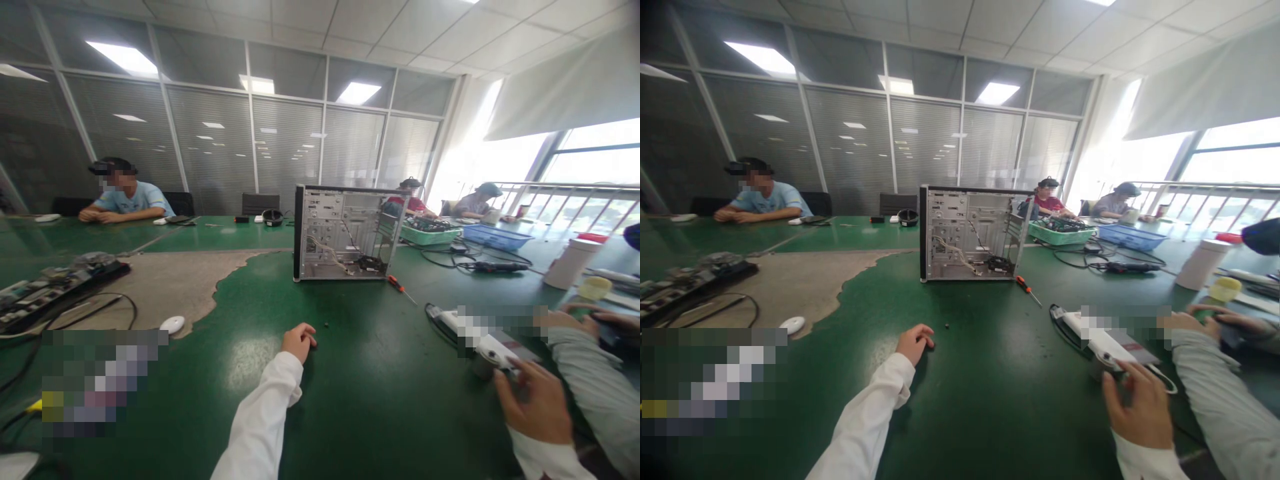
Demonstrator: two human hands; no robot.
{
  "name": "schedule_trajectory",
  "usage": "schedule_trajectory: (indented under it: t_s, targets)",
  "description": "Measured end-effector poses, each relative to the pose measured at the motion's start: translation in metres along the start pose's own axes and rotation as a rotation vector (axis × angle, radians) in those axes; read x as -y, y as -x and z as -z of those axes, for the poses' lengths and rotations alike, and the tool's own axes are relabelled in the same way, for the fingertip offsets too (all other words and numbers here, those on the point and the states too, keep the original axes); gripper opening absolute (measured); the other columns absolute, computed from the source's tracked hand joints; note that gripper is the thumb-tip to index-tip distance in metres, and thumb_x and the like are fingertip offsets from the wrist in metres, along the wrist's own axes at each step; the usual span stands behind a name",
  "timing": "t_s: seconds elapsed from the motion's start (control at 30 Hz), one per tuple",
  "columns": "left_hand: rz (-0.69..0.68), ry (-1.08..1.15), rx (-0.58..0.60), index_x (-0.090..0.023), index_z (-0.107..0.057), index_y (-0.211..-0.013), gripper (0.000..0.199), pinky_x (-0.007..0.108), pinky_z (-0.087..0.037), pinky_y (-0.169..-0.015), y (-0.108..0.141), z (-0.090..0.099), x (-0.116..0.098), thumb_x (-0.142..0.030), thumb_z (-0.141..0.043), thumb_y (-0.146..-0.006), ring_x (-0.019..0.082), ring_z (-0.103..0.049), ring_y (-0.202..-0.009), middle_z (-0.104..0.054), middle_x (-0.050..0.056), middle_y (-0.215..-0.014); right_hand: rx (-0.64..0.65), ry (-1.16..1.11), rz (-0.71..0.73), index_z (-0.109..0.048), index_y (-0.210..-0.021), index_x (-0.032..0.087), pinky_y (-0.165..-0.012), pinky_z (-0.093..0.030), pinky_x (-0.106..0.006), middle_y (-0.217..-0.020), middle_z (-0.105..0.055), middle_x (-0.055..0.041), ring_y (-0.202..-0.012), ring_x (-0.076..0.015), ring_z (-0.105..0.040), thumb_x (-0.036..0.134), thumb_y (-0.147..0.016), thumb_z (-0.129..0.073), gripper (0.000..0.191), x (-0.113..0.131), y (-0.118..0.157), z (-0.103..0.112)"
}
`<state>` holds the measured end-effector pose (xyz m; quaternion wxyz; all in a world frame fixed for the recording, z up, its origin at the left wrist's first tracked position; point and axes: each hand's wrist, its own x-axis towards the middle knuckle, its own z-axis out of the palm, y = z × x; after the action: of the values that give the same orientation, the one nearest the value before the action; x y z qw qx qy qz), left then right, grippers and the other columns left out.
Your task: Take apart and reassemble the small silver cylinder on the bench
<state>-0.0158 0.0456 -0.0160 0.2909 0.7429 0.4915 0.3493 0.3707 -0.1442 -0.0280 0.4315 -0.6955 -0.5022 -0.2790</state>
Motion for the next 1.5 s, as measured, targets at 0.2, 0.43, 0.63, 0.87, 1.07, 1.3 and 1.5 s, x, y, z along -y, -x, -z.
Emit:
schedule_trajectory:
  t_s: [0.2,0.43,0.63,0.87,1.07,1.3,1.5]
  targets:
    - [-0.016,0.006,0.0,-0.017,-0.057,-0.075,0.028,0.02,-0.042,-0.064,-0.001,-0.001,0.004,-0.003,-0.037,-0.061,0.009,-0.058,-0.059,-0.064,-0.003,-0.057,0.615,-0.326,0.401,-0.046,-0.106,0.019,-0.078,-0.042,-0.03,-0.108,-0.046,-0.0087,-0.091,-0.0161,-0.049,0.02,-0.075,-0.035,0.033,0.146,0.002,-0.067]
    - [-0.019,0.033,0.016,-0.017,-0.056,-0.075,0.028,0.02,-0.042,-0.064,0.001,0.001,0.003,-0.003,-0.037,-0.06,0.01,-0.059,-0.058,-0.064,-0.002,-0.056,0.707,-0.271,0.546,-0.048,-0.109,0.022,-0.077,-0.04,-0.033,-0.106,-0.051,-0.0082,-0.093,-0.0192,-0.046,0.009,-0.071,-0.038,0.041,0.235,-0.004,-0.159]
    - [-0.025,0.027,0.02,-0.018,-0.057,-0.075,0.028,0.021,-0.042,-0.067,-0.002,0.001,0.005,-0.003,-0.037,-0.06,0.01,-0.059,-0.06,-0.064,-0.003,-0.057,0.673,-0.381,0.54,-0.058,-0.082,0.019,-0.071,-0.042,-0.024,-0.083,-0.055,-0.005,-0.079,-0.0133,-0.049,0.005,-0.071,-0.037,0.028,0.23,-0.003,-0.172]
    - [0.005,0.023,0.014,-0.018,-0.057,-0.074,0.027,0.021,-0.042,-0.063,-0.005,0.002,0.001,-0.004,-0.038,-0.061,0.01,-0.058,-0.059,-0.064,-0.003,-0.057,0.639,-0.49,0.456,-0.055,-0.084,0.019,-0.069,-0.043,-0.024,-0.083,-0.052,-0.0048,-0.077,-0.0122,-0.05,0.008,-0.072,-0.036,0.025,0.188,0.007,-0.141]
    - [0.021,0.008,0.012,-0.017,-0.058,-0.072,0.027,0.02,-0.042,-0.063,0.001,0.006,-0.008,-0.002,-0.038,-0.062,0.01,-0.058,-0.059,-0.064,-0.003,-0.057,0.621,-0.371,0.502,-0.055,-0.082,0.019,-0.068,-0.043,-0.024,-0.08,-0.053,-0.0058,-0.075,-0.0129,-0.05,0.011,-0.076,-0.033,0.024,0.172,0.008,-0.122]
    - [0.036,0.005,0.018,-0.017,-0.058,-0.073,0.029,0.019,-0.042,-0.061,0.001,0.007,-0.007,-0.001,-0.037,-0.062,0.01,-0.058,-0.059,-0.064,-0.002,-0.057,0.601,-0.189,0.492,-0.054,-0.091,0.02,-0.065,-0.044,-0.024,-0.083,-0.054,-0.0071,-0.073,-0.0133,-0.053,0.015,-0.081,-0.026,0.03,0.134,0.015,-0.086]
    - [0.025,-0.009,0.007,-0.017,-0.058,-0.072,0.027,0.02,-0.041,-0.062,0.002,0.007,-0.009,-0.002,-0.037,-0.062,0.01,-0.058,-0.06,-0.064,-0.003,-0.057,0.509,-0.29,0.231,-0.057,-0.082,0.021,-0.064,-0.046,-0.027,-0.077,-0.056,-0.0052,-0.069,-0.0143,-0.055,0.029,-0.08,-0.032,0.026,0.083,0.017,-0.06]
